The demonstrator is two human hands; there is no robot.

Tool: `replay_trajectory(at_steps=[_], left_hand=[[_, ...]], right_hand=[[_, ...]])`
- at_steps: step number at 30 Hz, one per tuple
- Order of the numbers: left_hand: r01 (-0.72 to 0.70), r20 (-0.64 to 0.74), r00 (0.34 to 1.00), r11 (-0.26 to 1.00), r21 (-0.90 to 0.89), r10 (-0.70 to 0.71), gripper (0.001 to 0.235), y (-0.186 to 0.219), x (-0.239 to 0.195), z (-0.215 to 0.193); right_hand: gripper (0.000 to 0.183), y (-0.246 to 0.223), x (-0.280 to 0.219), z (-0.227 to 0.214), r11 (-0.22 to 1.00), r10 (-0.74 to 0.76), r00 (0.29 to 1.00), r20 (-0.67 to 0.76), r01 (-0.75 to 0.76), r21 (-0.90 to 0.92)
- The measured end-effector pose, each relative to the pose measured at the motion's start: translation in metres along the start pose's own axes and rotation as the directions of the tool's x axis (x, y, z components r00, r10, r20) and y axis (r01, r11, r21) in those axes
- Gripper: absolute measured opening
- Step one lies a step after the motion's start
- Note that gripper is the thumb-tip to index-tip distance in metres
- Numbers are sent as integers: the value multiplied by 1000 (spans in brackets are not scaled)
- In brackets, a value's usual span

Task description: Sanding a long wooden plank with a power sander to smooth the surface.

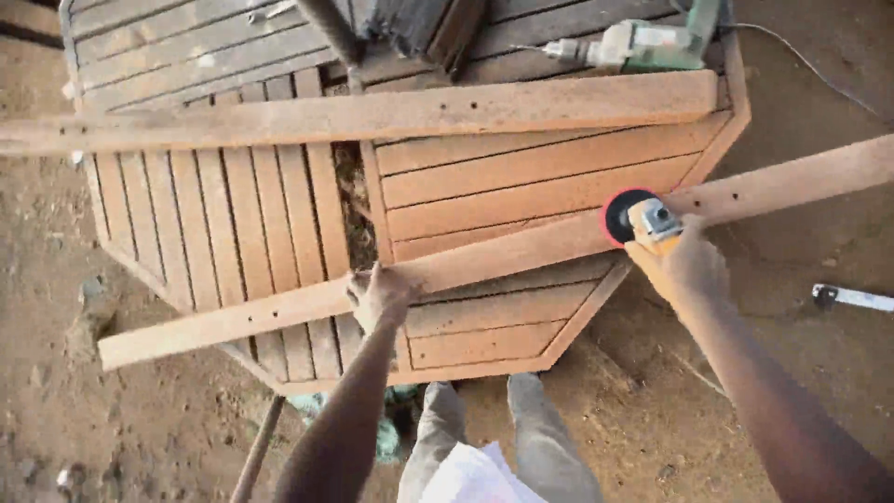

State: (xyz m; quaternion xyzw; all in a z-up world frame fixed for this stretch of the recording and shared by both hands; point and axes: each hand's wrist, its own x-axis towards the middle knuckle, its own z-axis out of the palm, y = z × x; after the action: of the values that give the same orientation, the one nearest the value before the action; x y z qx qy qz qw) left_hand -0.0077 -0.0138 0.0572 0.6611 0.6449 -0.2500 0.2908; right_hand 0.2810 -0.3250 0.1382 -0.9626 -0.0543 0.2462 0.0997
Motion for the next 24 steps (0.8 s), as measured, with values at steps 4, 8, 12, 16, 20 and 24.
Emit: replay_trajectory(at_steps=[4, 8, 12, 16, 20, 24], left_hand=[[-287, -197, 946, 947, -146, 256, 91, -71, 27, -6], [-210, -285, 951, 927, -311, 119, 81, -158, 58, -35], [-77, -266, 964, 961, -265, 4, 91, -245, 116, -71], [-144, -268, 953, 989, 21, 144, 107, -291, 145, -118], [-207, -253, 931, 950, 233, 265, 105, -324, 193, -132], [-258, -210, 918, 907, 332, 337, 107, -341, 214, -138]], right_hand=[[85, -49, -53, 54, 999, -46, 999, 17, 47, -17], [88, -103, -102, 101, 990, -128, 990, 56, 131, -52], [87, -168, -150, 152, 972, -217, 972, 85, 223, -70], [84, -235, -195, 192, 943, -297, 943, 150, 314, -109], [79, -291, -227, 223, 883, -404, 875, 267, 449, -137], [73, -327, -251, 260, 856, -447, 852, 272, 495, -146]])
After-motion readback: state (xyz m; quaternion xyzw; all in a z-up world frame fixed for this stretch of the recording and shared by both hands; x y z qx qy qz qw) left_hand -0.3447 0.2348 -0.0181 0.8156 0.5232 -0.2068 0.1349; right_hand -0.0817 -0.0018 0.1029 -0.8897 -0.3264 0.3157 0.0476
